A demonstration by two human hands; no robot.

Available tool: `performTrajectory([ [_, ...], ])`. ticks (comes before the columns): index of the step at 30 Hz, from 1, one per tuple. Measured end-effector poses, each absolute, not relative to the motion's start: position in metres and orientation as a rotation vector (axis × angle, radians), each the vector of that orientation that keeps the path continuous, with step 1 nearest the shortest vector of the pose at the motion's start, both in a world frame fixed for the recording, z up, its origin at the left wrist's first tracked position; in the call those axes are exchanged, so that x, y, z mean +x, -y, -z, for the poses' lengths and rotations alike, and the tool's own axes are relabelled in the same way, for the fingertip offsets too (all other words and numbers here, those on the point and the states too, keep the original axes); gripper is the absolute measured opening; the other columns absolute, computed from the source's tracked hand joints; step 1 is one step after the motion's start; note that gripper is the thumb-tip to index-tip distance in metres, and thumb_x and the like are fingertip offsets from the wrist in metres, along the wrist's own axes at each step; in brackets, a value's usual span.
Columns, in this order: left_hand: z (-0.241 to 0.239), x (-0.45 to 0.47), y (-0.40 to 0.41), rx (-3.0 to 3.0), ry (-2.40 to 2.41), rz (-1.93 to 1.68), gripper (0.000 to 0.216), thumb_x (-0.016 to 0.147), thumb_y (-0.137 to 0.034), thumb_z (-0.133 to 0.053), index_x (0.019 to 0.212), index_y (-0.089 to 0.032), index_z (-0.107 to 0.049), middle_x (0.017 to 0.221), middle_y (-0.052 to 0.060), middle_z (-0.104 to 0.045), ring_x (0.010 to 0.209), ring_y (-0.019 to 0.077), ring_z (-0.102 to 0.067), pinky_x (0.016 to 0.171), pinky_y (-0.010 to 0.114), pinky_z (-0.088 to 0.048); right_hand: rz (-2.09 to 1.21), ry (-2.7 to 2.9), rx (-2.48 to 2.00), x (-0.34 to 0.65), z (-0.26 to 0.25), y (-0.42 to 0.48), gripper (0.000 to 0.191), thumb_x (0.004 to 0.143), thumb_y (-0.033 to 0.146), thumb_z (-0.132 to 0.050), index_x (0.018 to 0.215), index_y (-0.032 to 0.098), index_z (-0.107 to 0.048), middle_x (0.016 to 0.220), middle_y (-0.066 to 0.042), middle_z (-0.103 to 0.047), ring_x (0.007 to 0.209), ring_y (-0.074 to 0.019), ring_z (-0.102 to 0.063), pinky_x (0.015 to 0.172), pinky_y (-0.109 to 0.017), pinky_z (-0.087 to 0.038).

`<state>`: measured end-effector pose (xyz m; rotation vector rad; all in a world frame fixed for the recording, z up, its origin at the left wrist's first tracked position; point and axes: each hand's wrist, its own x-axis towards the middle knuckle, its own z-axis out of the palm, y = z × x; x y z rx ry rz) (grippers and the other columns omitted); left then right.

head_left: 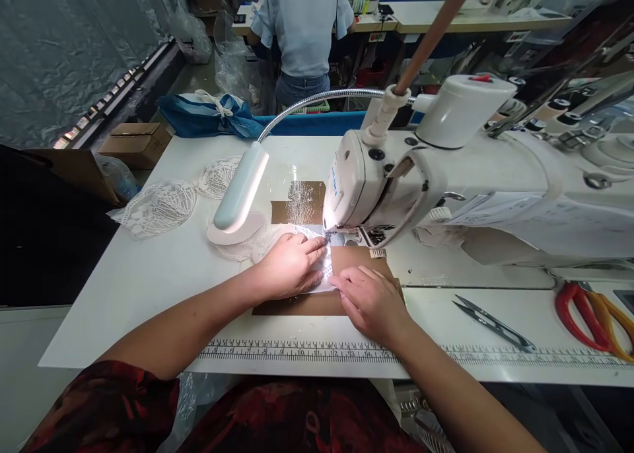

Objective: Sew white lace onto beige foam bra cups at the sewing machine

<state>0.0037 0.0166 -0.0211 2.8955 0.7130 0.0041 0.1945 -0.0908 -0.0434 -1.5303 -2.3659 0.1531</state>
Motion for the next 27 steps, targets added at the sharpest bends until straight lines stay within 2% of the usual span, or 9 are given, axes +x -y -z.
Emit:
performTrajectory([
  [11, 0.0239, 0.0017, -0.0168, 2.929, -0.688, -0.094, 0.048, 0.095, -0.041, -0.043, 0.130, -0.011, -0.057, 0.138, 0.010, -0.053, 0.101, 0.0267, -0.051, 0.086, 0.041, -0.042, -0.146, 2.380, -1.535, 0.1953, 0.0441, 0.0911, 0.030, 0.083, 0.010, -0.047, 0.106, 0.017, -0.065, 0.082, -0.004, -0.061, 0.074, -0.0184, -0.044, 0.066, -0.030, -0.030],
  [17, 0.0273, 0.0053, -0.0233, 2.987, -0.704, -0.117, 0.049, 0.094, -0.041, -0.043, 0.131, -0.011, -0.056, 0.137, 0.012, -0.053, 0.096, 0.0271, -0.052, 0.082, 0.042, -0.042, -0.092, 2.341, -1.527, 0.1933, 0.0444, 0.0891, 0.029, 0.088, 0.013, -0.042, 0.104, 0.016, -0.066, 0.079, -0.004, -0.061, 0.071, -0.0179, -0.043, 0.066, -0.030, -0.031],
  [23, 0.0299, 0.0042, -0.0256, 3.023, -0.576, -0.212, 0.036, 0.098, -0.030, -0.039, 0.121, -0.014, -0.060, 0.125, 0.013, -0.059, 0.096, 0.0236, -0.054, 0.082, 0.038, -0.042, -0.023, 2.358, -1.508, 0.1921, 0.0462, 0.0880, 0.031, 0.085, 0.010, -0.042, 0.106, 0.015, -0.065, 0.077, -0.004, -0.060, 0.070, -0.0183, -0.042, 0.065, -0.030, -0.030],
  [27, 0.0302, 0.0053, -0.0246, 3.038, -0.595, -0.209, 0.037, 0.098, -0.030, -0.037, 0.123, -0.015, -0.059, 0.124, 0.014, -0.059, 0.092, 0.0237, -0.054, 0.079, 0.038, -0.042, 0.008, 2.348, -1.501, 0.1923, 0.0473, 0.0881, 0.032, 0.085, 0.010, -0.043, 0.107, 0.014, -0.065, 0.080, -0.004, -0.062, 0.071, -0.0182, -0.043, 0.066, -0.030, -0.031],
])
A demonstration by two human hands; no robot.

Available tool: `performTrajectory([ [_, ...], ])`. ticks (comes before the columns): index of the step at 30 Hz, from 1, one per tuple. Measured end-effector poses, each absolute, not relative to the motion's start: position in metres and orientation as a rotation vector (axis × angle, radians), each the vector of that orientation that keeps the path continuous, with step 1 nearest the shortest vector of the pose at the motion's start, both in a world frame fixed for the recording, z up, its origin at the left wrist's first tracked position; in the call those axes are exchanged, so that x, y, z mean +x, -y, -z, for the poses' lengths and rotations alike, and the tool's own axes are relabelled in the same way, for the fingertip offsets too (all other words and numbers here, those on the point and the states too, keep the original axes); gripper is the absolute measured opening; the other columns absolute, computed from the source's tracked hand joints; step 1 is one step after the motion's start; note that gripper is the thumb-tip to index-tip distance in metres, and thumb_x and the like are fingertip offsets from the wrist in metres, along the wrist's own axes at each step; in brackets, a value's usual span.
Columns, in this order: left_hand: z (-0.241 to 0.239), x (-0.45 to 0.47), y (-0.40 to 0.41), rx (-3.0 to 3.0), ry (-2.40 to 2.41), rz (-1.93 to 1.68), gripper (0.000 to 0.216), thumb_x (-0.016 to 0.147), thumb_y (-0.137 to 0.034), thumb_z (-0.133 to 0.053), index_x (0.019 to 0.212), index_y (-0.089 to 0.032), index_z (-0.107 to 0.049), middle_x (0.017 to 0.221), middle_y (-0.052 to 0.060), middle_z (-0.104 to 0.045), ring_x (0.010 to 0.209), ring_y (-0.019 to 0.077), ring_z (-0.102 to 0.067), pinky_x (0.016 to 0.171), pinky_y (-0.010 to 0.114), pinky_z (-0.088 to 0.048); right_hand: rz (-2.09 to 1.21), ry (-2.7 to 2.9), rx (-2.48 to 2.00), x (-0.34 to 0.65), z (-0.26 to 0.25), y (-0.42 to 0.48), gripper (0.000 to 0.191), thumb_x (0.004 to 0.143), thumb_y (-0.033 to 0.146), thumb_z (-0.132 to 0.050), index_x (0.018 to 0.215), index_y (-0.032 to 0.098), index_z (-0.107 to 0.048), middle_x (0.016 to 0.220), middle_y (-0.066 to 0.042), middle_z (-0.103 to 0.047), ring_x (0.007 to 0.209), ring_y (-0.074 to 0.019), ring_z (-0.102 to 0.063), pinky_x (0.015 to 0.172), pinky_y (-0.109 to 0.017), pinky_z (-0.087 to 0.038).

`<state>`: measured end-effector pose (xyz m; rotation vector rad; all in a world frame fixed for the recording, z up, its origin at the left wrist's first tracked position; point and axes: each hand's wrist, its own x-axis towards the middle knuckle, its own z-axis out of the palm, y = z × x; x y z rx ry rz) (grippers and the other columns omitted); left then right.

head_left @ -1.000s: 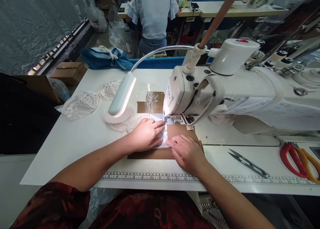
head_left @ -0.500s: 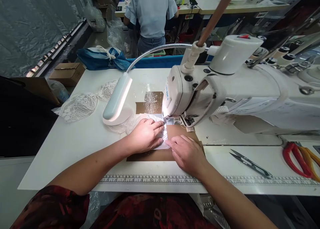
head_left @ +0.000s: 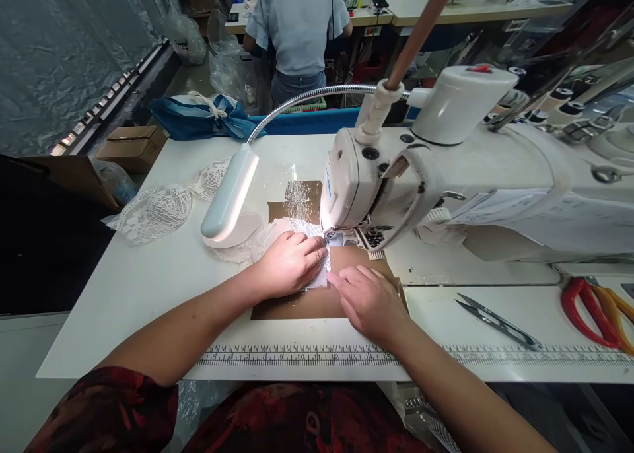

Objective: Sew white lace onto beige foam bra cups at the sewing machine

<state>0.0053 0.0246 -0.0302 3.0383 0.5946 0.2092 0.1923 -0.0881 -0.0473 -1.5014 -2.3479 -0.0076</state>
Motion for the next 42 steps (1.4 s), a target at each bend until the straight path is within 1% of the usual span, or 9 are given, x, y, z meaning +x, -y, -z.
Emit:
performTrajectory([
  [6, 0.029, 0.006, -0.025, 3.050, -0.647, -0.162, 0.042, 0.097, -0.032, -0.038, 0.129, -0.014, -0.056, 0.135, 0.012, -0.053, 0.092, 0.0252, -0.052, 0.078, 0.039, -0.042, 0.009, 2.356, -1.495, 0.192, 0.048, 0.088, 0.030, 0.086, 0.011, -0.043, 0.107, 0.014, -0.065, 0.080, -0.005, -0.062, 0.072, -0.0182, -0.044, 0.066, -0.031, -0.032],
  [11, 0.028, 0.001, -0.024, 3.063, -0.561, -0.181, 0.040, 0.098, -0.030, -0.035, 0.125, -0.013, -0.059, 0.133, 0.011, -0.056, 0.095, 0.0243, -0.052, 0.082, 0.038, -0.041, 0.019, 2.344, -1.510, 0.191, 0.047, 0.088, 0.029, 0.087, 0.011, -0.043, 0.104, 0.015, -0.066, 0.077, -0.004, -0.060, 0.070, -0.0178, -0.042, 0.066, -0.030, -0.031],
  [15, 0.029, 0.001, -0.027, 3.074, -0.549, -0.186, 0.040, 0.097, -0.028, -0.037, 0.126, -0.012, -0.060, 0.134, 0.010, -0.056, 0.093, 0.0240, -0.051, 0.083, 0.038, -0.041, 0.040, 2.351, -1.517, 0.191, 0.047, 0.085, 0.028, 0.087, 0.011, -0.042, 0.103, 0.015, -0.066, 0.077, -0.004, -0.060, 0.071, -0.0179, -0.043, 0.067, -0.030, -0.031],
  [19, 0.032, 0.002, -0.034, 3.087, -0.594, -0.179, 0.040, 0.096, -0.026, -0.038, 0.129, -0.013, -0.058, 0.135, 0.010, -0.055, 0.094, 0.0243, -0.050, 0.083, 0.039, -0.041, 0.062, 2.362, -1.563, 0.192, 0.048, 0.079, 0.031, 0.088, 0.012, -0.043, 0.109, 0.015, -0.065, 0.079, -0.004, -0.062, 0.072, -0.0180, -0.045, 0.067, -0.030, -0.030],
  [22, 0.033, 0.001, -0.038, 3.101, -0.618, -0.179, 0.042, 0.092, -0.021, -0.043, 0.131, -0.012, -0.055, 0.137, 0.010, -0.054, 0.097, 0.0246, -0.050, 0.084, 0.039, -0.041, 0.095, 2.361, -1.612, 0.193, 0.048, 0.075, 0.034, 0.089, 0.013, -0.043, 0.116, 0.016, -0.064, 0.081, -0.004, -0.063, 0.070, -0.0179, -0.045, 0.066, -0.031, -0.029],
  [25, 0.035, -0.002, -0.038, 3.111, -0.628, -0.216, 0.041, 0.089, -0.017, -0.046, 0.128, -0.011, -0.057, 0.135, 0.012, -0.055, 0.101, 0.0248, -0.051, 0.086, 0.040, -0.041, 0.075, 2.363, -1.673, 0.192, 0.047, 0.073, 0.035, 0.089, 0.013, -0.044, 0.118, 0.016, -0.063, 0.080, -0.003, -0.063, 0.070, -0.0177, -0.046, 0.065, -0.031, -0.030],
  [31, 0.038, -0.004, -0.038, 3.106, -0.642, -0.295, 0.035, 0.090, -0.015, -0.044, 0.121, -0.012, -0.062, 0.129, 0.010, -0.060, 0.104, 0.0245, -0.054, 0.088, 0.040, -0.042, 0.008, 2.388, -1.718, 0.192, 0.044, 0.072, 0.040, 0.089, 0.012, -0.042, 0.123, 0.017, -0.061, 0.083, -0.005, -0.064, 0.073, -0.0184, -0.049, 0.067, -0.031, -0.034],
  [38, 0.040, -0.003, -0.045, 3.068, -0.748, -0.317, 0.038, 0.088, -0.013, -0.044, 0.122, -0.013, -0.061, 0.125, 0.011, -0.062, 0.105, 0.0267, -0.055, 0.087, 0.041, -0.045, -0.003, 2.400, -1.809, 0.188, 0.040, 0.066, 0.041, 0.090, 0.014, -0.041, 0.126, 0.016, -0.060, 0.085, -0.007, -0.064, 0.073, -0.0190, -0.052, 0.062, -0.030, -0.034],
  [42, 0.043, -0.005, -0.052, 3.011, -0.806, -0.387, 0.037, 0.085, -0.013, -0.046, 0.118, -0.014, -0.063, 0.126, 0.011, -0.062, 0.106, 0.0281, -0.055, 0.089, 0.043, -0.046, 0.011, 2.392, -1.809, 0.187, 0.042, 0.065, 0.042, 0.090, 0.017, -0.040, 0.129, 0.016, -0.058, 0.088, -0.008, -0.065, 0.073, -0.0194, -0.053, 0.061, -0.030, -0.034],
])
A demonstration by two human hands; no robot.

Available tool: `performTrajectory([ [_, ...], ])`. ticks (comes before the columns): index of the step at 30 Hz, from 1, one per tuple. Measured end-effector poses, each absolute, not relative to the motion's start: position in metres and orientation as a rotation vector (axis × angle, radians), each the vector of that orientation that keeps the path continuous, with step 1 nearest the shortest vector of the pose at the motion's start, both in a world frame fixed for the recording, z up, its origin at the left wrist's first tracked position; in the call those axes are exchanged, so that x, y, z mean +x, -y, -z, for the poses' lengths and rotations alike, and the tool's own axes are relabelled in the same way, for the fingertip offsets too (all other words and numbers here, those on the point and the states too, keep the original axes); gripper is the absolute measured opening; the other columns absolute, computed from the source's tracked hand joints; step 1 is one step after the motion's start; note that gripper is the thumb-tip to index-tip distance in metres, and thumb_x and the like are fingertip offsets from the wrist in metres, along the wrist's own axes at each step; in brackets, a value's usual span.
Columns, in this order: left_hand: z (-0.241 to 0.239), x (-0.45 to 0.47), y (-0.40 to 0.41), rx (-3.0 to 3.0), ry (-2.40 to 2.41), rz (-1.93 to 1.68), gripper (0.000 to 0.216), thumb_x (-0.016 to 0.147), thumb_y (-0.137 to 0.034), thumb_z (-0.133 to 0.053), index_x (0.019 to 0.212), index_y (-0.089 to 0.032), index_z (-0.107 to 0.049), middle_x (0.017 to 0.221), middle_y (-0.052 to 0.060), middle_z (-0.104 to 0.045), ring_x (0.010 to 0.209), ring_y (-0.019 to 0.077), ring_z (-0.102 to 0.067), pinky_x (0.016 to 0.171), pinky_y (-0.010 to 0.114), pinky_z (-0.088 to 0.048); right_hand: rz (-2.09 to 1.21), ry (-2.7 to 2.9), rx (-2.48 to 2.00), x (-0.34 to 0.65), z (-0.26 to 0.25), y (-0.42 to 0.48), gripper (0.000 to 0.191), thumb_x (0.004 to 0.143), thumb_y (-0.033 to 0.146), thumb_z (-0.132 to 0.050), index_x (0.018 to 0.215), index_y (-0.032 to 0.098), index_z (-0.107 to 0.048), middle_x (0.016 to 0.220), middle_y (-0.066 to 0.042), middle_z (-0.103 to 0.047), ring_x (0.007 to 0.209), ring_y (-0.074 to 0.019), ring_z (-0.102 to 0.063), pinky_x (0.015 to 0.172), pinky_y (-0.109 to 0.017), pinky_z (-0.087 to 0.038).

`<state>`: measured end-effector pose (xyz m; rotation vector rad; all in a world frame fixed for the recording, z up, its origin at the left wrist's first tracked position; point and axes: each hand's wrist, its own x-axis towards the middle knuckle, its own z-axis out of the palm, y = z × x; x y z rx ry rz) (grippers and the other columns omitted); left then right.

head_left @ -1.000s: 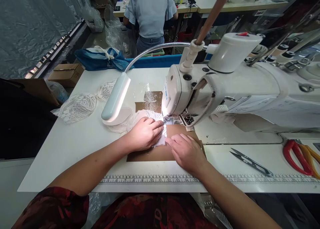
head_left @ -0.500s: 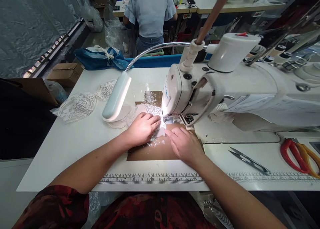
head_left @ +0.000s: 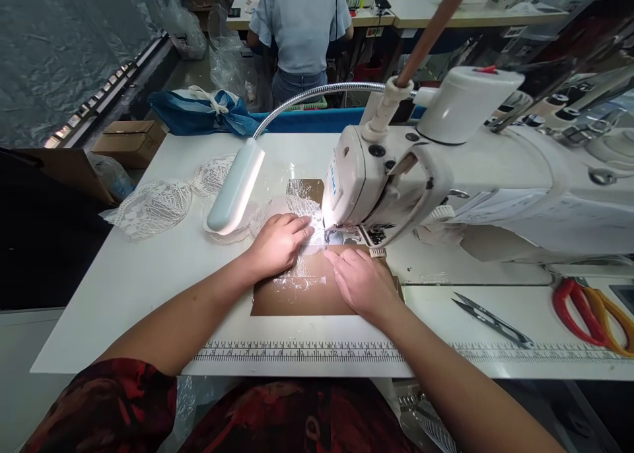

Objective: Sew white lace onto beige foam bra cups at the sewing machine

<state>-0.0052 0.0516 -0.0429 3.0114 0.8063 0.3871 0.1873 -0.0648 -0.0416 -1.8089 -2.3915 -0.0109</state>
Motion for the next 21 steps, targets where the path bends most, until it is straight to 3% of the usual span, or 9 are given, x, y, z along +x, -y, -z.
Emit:
performTrajectory([
  [6, 0.048, -0.011, -0.058, 2.895, -0.842, -0.516, 0.038, 0.085, -0.018, -0.047, 0.119, -0.014, -0.062, 0.130, 0.012, -0.059, 0.113, 0.0281, -0.053, 0.095, 0.045, -0.045, 0.017, 2.355, -1.764, 0.189, 0.047, 0.067, 0.040, 0.092, 0.019, -0.040, 0.127, 0.017, -0.060, 0.085, -0.007, -0.065, 0.071, -0.0184, -0.052, 0.064, -0.030, -0.036],
  [10, 0.045, -0.012, -0.054, 2.853, -0.868, -0.562, 0.038, 0.092, -0.032, -0.045, 0.120, -0.013, -0.062, 0.129, 0.014, -0.059, 0.115, 0.0280, -0.053, 0.098, 0.044, -0.043, 0.041, 2.338, -1.750, 0.189, 0.049, 0.068, 0.038, 0.093, 0.021, -0.042, 0.125, 0.015, -0.062, 0.084, -0.007, -0.065, 0.073, -0.0194, -0.054, 0.066, -0.031, -0.039],
  [14, 0.045, -0.013, -0.053, 2.826, -0.878, -0.593, 0.044, 0.089, -0.045, -0.051, 0.119, -0.014, -0.062, 0.129, 0.015, -0.058, 0.116, 0.0285, -0.053, 0.099, 0.045, -0.043, 0.000, 2.339, -1.717, 0.191, 0.040, 0.076, 0.037, 0.093, 0.020, -0.042, 0.125, 0.016, -0.060, 0.091, -0.008, -0.067, 0.081, -0.0205, -0.059, 0.070, -0.032, -0.046],
  [18, 0.046, -0.019, -0.056, 2.711, -0.971, -0.628, 0.028, 0.088, -0.028, -0.051, 0.107, -0.016, -0.068, 0.123, 0.011, -0.064, 0.111, 0.0267, -0.057, 0.096, 0.045, -0.045, -0.059, 2.286, -1.721, 0.217, 0.023, 0.103, 0.035, 0.094, 0.022, -0.040, 0.124, 0.018, -0.058, 0.111, -0.009, -0.067, 0.094, -0.0196, -0.064, 0.073, -0.031, -0.052],
  [21, 0.038, -0.028, -0.050, 2.635, -0.975, -0.614, 0.023, 0.085, -0.016, -0.050, 0.095, -0.018, -0.071, 0.112, 0.008, -0.069, 0.103, 0.0229, -0.061, 0.092, 0.042, -0.048, 0.122, 2.179, -1.842, 0.257, 0.017, 0.133, 0.037, 0.094, 0.030, -0.040, 0.123, 0.018, -0.059, 0.114, -0.012, -0.066, 0.103, -0.0244, -0.063, 0.079, -0.035, -0.053],
])
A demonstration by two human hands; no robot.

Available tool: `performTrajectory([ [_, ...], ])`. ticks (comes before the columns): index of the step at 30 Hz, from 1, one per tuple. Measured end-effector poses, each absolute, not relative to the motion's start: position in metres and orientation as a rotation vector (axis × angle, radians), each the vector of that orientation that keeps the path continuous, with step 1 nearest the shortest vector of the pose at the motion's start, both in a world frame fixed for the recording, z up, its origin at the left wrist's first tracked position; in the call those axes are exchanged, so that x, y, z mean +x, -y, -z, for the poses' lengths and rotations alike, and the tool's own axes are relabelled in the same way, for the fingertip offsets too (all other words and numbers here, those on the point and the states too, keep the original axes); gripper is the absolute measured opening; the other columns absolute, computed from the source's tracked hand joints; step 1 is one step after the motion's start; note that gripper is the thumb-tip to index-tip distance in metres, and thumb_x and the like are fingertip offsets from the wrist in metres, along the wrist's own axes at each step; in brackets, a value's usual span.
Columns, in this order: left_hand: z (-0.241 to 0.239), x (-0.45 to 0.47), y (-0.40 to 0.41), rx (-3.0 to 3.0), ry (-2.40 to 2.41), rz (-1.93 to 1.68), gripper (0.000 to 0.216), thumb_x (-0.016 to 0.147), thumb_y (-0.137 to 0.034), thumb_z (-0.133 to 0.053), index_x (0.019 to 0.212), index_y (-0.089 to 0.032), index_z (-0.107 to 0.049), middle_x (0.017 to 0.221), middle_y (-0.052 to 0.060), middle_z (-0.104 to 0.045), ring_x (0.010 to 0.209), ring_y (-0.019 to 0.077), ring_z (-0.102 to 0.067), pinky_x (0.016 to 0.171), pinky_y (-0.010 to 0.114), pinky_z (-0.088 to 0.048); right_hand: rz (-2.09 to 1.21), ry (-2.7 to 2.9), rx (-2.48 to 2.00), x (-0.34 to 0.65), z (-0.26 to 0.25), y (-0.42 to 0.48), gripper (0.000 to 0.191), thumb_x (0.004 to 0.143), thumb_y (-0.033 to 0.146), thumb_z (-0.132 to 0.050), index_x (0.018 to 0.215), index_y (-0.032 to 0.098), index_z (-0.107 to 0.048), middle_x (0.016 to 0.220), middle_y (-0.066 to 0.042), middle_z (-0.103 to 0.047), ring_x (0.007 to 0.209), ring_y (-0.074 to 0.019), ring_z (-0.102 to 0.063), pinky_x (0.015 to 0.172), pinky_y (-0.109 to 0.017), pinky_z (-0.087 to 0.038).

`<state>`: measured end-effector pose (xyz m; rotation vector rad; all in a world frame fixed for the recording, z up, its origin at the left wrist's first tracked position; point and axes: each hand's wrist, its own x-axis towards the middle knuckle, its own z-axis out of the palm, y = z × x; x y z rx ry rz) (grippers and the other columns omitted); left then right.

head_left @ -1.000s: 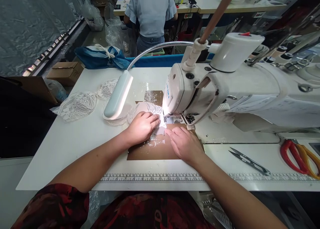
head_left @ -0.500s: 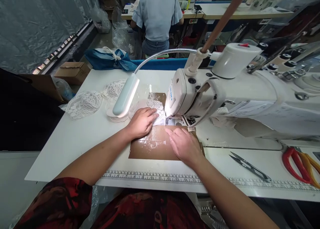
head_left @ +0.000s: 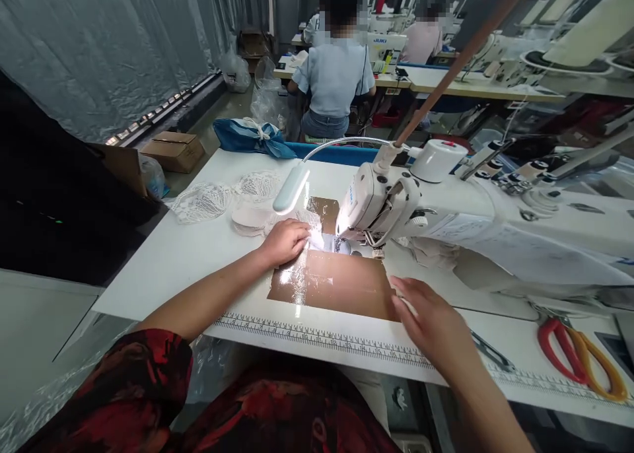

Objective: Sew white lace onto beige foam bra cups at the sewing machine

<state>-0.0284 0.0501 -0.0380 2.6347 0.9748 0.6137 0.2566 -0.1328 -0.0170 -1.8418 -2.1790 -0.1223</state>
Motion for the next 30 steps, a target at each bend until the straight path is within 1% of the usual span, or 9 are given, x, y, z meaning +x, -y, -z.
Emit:
performTrajectory([
  [3, 0.025, -0.039, -0.026, 2.571, -0.755, -0.498, 0.020, 0.087, -0.016, -0.052, 0.092, -0.018, -0.071, 0.107, 0.007, -0.071, 0.104, 0.0202, -0.061, 0.092, 0.037, -0.050, 0.252, 2.106, -2.077, 0.301, 0.022, 0.162, 0.042, 0.092, 0.032, -0.038, 0.123, 0.014, -0.059, 0.115, -0.017, -0.064, 0.100, -0.0310, -0.063, 0.079, -0.042, -0.052],
  [6, 0.011, -0.046, 0.005, 2.511, -0.468, -0.363, 0.018, 0.088, -0.021, -0.057, 0.098, -0.019, -0.071, 0.118, 0.010, -0.066, 0.117, 0.0223, -0.056, 0.100, 0.040, -0.046, 0.279, 2.079, -2.266, 0.330, 0.034, 0.182, 0.045, 0.089, 0.033, -0.038, 0.119, 0.010, -0.062, 0.111, -0.022, -0.064, 0.097, -0.0378, -0.062, 0.078, -0.049, -0.050],
  [8, 0.003, -0.050, 0.018, 2.454, -0.428, -0.383, 0.022, 0.087, -0.027, -0.061, 0.106, -0.019, -0.069, 0.125, 0.012, -0.062, 0.122, 0.0241, -0.053, 0.104, 0.042, -0.044, 0.249, 2.059, -2.329, 0.339, 0.042, 0.189, 0.043, 0.088, 0.031, -0.038, 0.116, 0.012, -0.064, 0.106, -0.023, -0.065, 0.093, -0.0378, -0.063, 0.075, -0.049, -0.049],
  [14, -0.003, -0.055, -0.005, 2.255, -0.987, -0.596, 0.051, 0.082, -0.036, -0.066, 0.128, -0.016, -0.057, 0.137, 0.013, -0.053, 0.127, 0.0264, -0.049, 0.107, 0.043, -0.041, 0.291, 2.184, -2.294, 0.348, 0.053, 0.188, 0.042, 0.086, 0.026, -0.038, 0.112, 0.012, -0.068, 0.103, -0.027, -0.065, 0.083, -0.0340, -0.064, 0.074, -0.048, -0.047],
  [18, 0.004, -0.055, -0.034, 2.079, -1.148, -0.369, 0.071, 0.075, -0.037, -0.070, 0.138, -0.014, -0.047, 0.126, 0.015, -0.061, 0.111, 0.0278, -0.060, 0.092, 0.040, -0.050, 0.337, 2.194, -2.261, 0.353, 0.057, 0.188, 0.045, 0.084, 0.024, -0.034, 0.111, 0.007, -0.067, 0.108, -0.026, -0.064, 0.082, -0.0364, -0.065, 0.071, -0.049, -0.050],
  [22, 0.010, -0.054, -0.040, 1.895, -1.091, -0.359, 0.056, 0.074, -0.031, -0.067, 0.126, -0.014, -0.059, 0.111, 0.010, -0.066, 0.097, 0.0239, -0.064, 0.080, 0.033, -0.051, 0.215, 2.000, -2.253, 0.350, 0.053, 0.192, 0.046, 0.088, 0.033, -0.032, 0.108, 0.010, -0.066, 0.107, -0.024, -0.065, 0.087, -0.0371, -0.066, 0.064, -0.047, -0.053],
  [26, 0.016, -0.053, -0.033, 1.702, -0.901, -0.377, 0.032, 0.072, -0.031, -0.069, 0.099, -0.014, -0.069, 0.099, 0.006, -0.068, 0.091, 0.0204, -0.064, 0.073, 0.027, -0.049, -0.059, 1.740, -2.253, 0.329, 0.042, 0.189, 0.042, 0.090, 0.042, -0.034, 0.108, 0.018, -0.064, 0.087, -0.014, -0.073, 0.072, -0.0305, -0.069, 0.059, -0.042, -0.054],
  [28, 0.017, -0.052, -0.030, 1.662, -0.881, -0.389, 0.026, 0.072, -0.034, -0.070, 0.089, -0.014, -0.070, 0.090, 0.004, -0.068, 0.083, 0.0183, -0.063, 0.068, 0.025, -0.047, -0.206, 1.709, -2.153, 0.308, 0.036, 0.180, 0.041, 0.090, 0.042, -0.038, 0.116, 0.020, -0.061, 0.087, -0.009, -0.074, 0.074, -0.0254, -0.070, 0.067, -0.037, -0.056],
  [30, 0.018, -0.050, -0.027, 1.631, -0.860, -0.397, 0.025, 0.074, -0.036, -0.070, 0.085, -0.014, -0.069, 0.086, 0.004, -0.067, 0.078, 0.0166, -0.061, 0.065, 0.025, -0.045, -0.311, 1.771, -2.003, 0.280, 0.030, 0.165, 0.045, 0.093, 0.043, -0.037, 0.124, 0.020, -0.059, 0.106, -0.009, -0.072, 0.093, -0.0235, -0.069, 0.080, -0.035, -0.055],
])
